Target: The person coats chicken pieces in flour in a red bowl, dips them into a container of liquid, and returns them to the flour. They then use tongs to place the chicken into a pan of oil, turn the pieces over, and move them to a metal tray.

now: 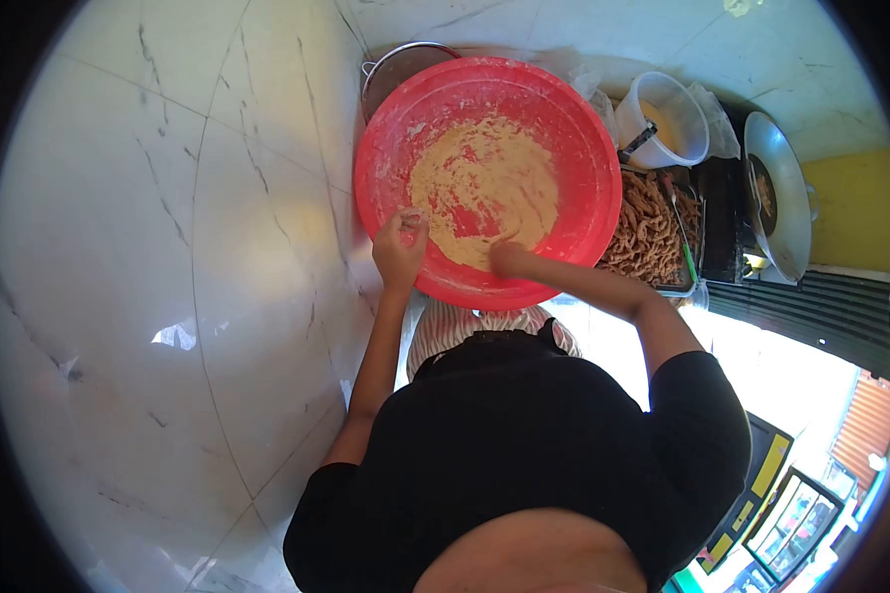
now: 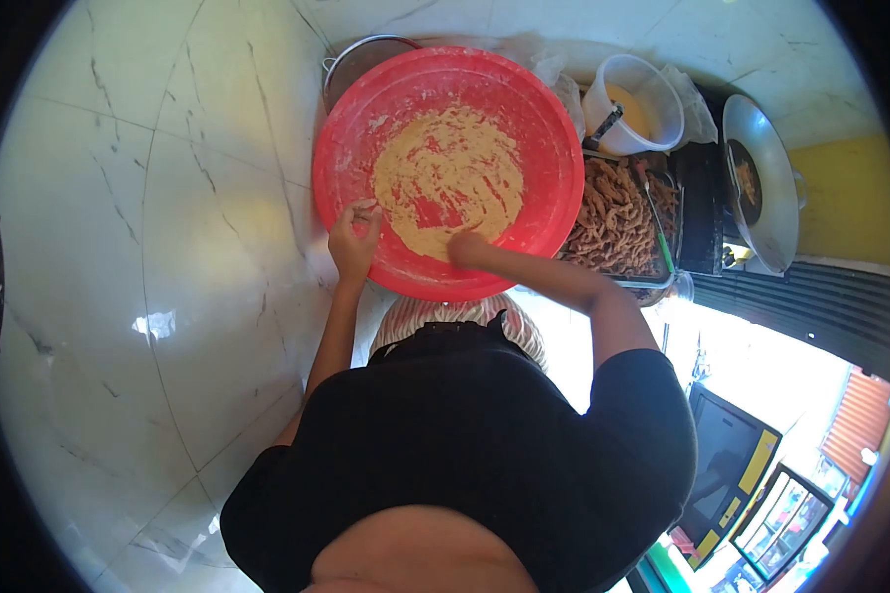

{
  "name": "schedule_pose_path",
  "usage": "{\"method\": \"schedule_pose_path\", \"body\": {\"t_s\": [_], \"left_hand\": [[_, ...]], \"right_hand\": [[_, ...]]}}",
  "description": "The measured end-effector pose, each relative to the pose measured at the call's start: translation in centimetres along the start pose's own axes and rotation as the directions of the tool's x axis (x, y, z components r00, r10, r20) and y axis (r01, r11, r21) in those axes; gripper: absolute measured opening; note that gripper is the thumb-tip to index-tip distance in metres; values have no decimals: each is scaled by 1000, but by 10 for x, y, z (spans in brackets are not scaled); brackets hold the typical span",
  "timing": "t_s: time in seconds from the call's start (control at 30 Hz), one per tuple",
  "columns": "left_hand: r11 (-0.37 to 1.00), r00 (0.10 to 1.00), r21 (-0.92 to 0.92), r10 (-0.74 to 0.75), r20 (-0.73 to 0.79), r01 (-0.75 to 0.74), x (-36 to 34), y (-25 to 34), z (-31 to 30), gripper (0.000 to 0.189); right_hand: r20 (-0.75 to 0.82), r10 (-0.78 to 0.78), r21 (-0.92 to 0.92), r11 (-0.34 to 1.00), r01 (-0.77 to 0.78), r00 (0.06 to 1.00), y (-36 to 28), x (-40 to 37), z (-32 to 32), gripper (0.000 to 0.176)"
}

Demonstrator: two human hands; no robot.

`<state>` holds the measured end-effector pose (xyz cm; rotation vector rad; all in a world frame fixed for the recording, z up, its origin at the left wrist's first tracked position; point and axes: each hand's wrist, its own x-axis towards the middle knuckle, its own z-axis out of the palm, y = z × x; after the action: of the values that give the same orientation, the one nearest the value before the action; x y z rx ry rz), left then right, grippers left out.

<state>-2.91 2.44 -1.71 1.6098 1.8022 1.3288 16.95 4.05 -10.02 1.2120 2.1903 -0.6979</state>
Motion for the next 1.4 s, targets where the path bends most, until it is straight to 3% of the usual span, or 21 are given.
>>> {"method": "schedule_pose_path", "body": {"t_s": [0.07, 0.13, 0.17, 0.23, 0.3, 0.37, 0.5, 0.57, 0.6, 0.67, 0.7, 0.77, 0.9, 0.97, 1.0, 1.07, 1.1, 1.17, 1.3, 1.37, 1.4], "left_hand": [[1000, 1000, 14, -11, 0, 11, 1, -1, -1, 15], [1000, 1000, 17, -19, -4, 19, 0, -2, -1, 16], [1000, 1000, 20, -21, -8, 21, 0, -3, -2, 16], [999, 999, -5, -33, -20, 33, 0, -4, -1, 17], [1000, 999, 26, 3, -37, -3, 0, -5, -2, 17], [997, 998, 61, 40, -50, -36, 0, -5, -3, 17], [999, 1000, 29, 18, -22, -18, 0, -6, -3, 17], [999, 999, 38, 33, -23, -32, 1, -4, -4, 17], [999, 1000, 42, 29, -10, -29, 2, -1, -6, 17], [998, 1000, 49, 26, 3, -26, 1, 0, -6, 17], [997, 999, 68, 34, 0, -34, 1, 1, -5, 17], [996, 999, 86, 36, -4, -35, 1, 0, -4, 17], [997, 1000, 77, -21, 21, 19, -6, 4, -2, 16], [996, 999, 79, -30, 21, 29, -6, 3, 3, 16], [999, 1000, 49, -21, 10, 20, -6, 4, 4, 15], [1000, 1000, 17, -5, -7, 5, -7, 6, 4, 14], [999, 1000, 37, 0, -10, 1, -7, 5, 4, 14], [999, 1000, 54, 10, -13, -9, -7, 2, 4, 14], [996, 1000, 83, -17, 1, 17, -9, 2, 3, 15], [996, 1000, 82, -19, -1, 19, -7, 4, 1, 15], [996, 1000, 83, -27, 0, 27, -7, 5, 1, 15]], "right_hand": [[-37, -20, 60, 998, 22, 999, -25, 13, -12, 26], [2, -154, 346, 927, 143, 988, -32, 27, -30, 35], [3, -159, 344, 927, 148, 987, -28, 31, -39, 35], [-15, -102, 709, 700, 83, 995, -22, 27, -76, 43], [-186, 34, 701, 705, 108, 982, -1, 59, -78, 42], [-328, 143, 805, 560, 197, 934, 19, 88, -78, 44], [-430, 356, 833, 511, 212, 829, 32, 114, -98, 45], [-788, 445, 598, 718, 356, 425, 43, 142, -87, 47], [-787, 444, 599, 716, 359, 428, 40, 155, -79, 47], [-840, 501, 542, 796, 271, 210, 25, 179, -72, 46], [-840, 499, 541, 795, 274, 211, 16, 180, -76, 46], [-790, 375, 545, 792, 276, 485, -5, 168, -83, 45], [-854, 197, 416, 813, 408, 481, -31, 146, -64, 42], [-867, -132, 214, 771, 600, 480, -29, 135, -49, 41], [-867, -130, 214, 774, 596, 481, -28, 120, -47, 41], [-592, -390, 261, 735, 626, 705, -24, 75, -51, 42], [-593, -388, 261, 737, 624, 706, -19, 61, -45, 42], [-373, -563, 120, 759, 640, 738, -4, 36, -33, 41], [-312, -408, 46, 896, 442, 858, 13, 11, 15, 51], [119, -174, 325, 937, 127, 978, 7, -17, -24, 54], [118, -170, 324, 938, 124, 978, 6, -24, -37, 54]]}}
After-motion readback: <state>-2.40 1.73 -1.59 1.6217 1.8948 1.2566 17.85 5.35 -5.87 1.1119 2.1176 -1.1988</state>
